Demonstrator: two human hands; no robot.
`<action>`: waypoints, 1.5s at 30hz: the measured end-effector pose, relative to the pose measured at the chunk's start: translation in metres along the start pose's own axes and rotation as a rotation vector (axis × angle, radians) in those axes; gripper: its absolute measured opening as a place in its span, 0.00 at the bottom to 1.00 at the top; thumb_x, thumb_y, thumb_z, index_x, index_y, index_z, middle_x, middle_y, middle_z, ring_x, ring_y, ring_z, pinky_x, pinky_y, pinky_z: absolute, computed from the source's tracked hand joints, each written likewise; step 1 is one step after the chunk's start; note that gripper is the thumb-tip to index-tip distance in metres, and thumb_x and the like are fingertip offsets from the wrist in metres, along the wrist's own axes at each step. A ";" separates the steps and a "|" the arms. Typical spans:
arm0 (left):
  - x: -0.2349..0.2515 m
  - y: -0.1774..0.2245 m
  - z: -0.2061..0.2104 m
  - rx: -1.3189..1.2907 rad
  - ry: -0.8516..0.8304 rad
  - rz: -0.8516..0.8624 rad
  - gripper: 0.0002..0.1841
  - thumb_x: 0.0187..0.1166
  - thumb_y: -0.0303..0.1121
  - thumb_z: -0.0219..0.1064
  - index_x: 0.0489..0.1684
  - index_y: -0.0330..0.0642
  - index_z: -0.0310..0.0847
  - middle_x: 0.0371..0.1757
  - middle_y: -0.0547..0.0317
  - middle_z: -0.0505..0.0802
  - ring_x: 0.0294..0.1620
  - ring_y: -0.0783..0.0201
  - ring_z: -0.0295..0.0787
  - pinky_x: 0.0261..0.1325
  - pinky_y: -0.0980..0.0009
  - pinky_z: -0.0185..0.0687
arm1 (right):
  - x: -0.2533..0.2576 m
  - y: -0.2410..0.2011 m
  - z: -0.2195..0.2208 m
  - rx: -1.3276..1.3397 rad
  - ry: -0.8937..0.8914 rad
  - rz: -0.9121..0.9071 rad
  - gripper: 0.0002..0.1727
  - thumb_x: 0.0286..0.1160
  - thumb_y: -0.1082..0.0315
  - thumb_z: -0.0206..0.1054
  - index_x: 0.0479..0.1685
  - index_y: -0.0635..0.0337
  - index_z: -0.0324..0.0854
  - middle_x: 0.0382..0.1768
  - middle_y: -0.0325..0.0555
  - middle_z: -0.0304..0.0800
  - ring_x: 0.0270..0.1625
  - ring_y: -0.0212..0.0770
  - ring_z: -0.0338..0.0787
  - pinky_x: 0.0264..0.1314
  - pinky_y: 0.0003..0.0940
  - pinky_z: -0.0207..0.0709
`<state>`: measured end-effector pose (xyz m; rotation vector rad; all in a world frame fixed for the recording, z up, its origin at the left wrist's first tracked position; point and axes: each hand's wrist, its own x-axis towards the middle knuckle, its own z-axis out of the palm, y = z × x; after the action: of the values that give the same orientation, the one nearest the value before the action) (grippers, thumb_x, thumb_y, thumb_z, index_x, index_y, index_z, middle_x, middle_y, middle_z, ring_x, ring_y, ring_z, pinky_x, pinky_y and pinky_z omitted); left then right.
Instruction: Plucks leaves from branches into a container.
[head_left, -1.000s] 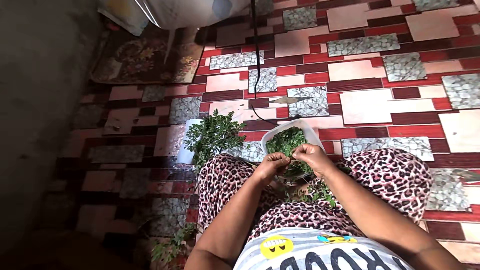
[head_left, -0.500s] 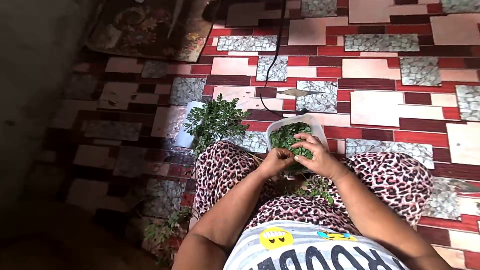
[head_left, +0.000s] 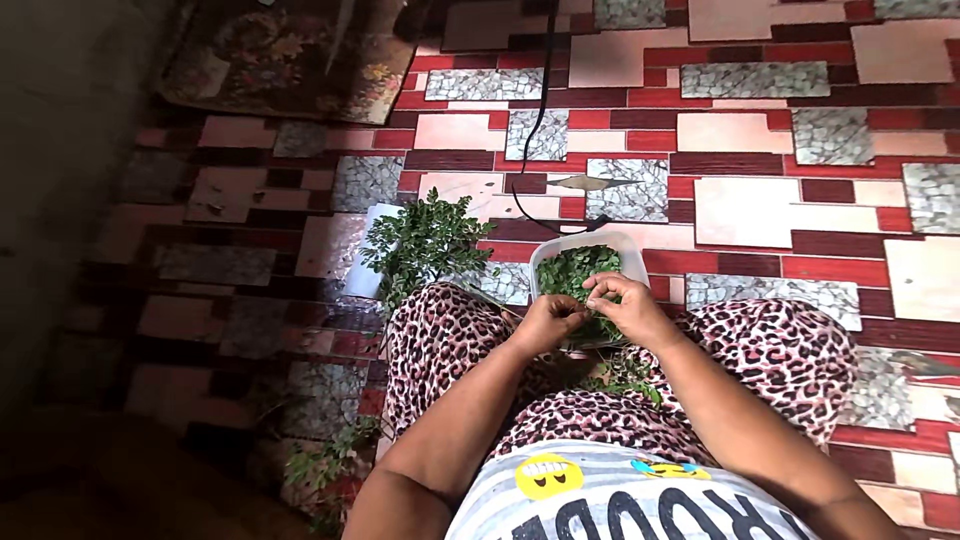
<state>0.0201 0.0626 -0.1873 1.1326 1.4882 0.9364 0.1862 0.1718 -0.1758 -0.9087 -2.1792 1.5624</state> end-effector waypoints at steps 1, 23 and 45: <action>0.000 -0.001 0.000 -0.001 0.001 0.004 0.09 0.81 0.32 0.67 0.33 0.37 0.88 0.28 0.66 0.87 0.29 0.79 0.78 0.40 0.77 0.77 | 0.000 0.000 0.000 0.014 0.011 0.003 0.04 0.72 0.77 0.73 0.31 0.64 0.83 0.59 0.49 0.88 0.62 0.38 0.86 0.65 0.36 0.81; 0.002 -0.002 -0.001 0.009 0.007 -0.006 0.09 0.81 0.33 0.68 0.34 0.37 0.89 0.26 0.68 0.85 0.27 0.80 0.76 0.37 0.78 0.75 | 0.007 0.000 -0.016 -0.051 0.219 -0.018 0.11 0.85 0.71 0.61 0.43 0.69 0.86 0.58 0.53 0.89 0.59 0.41 0.89 0.65 0.40 0.82; 0.001 -0.001 0.000 -0.016 -0.004 0.008 0.08 0.82 0.32 0.68 0.37 0.37 0.90 0.29 0.66 0.88 0.29 0.80 0.79 0.40 0.78 0.77 | 0.008 0.006 -0.010 0.239 0.054 0.207 0.04 0.73 0.79 0.71 0.33 0.63 0.86 0.45 0.44 0.91 0.48 0.34 0.87 0.55 0.34 0.82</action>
<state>0.0195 0.0636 -0.1888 1.1294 1.4720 0.9496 0.1880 0.1856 -0.1782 -1.1108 -1.8602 1.8221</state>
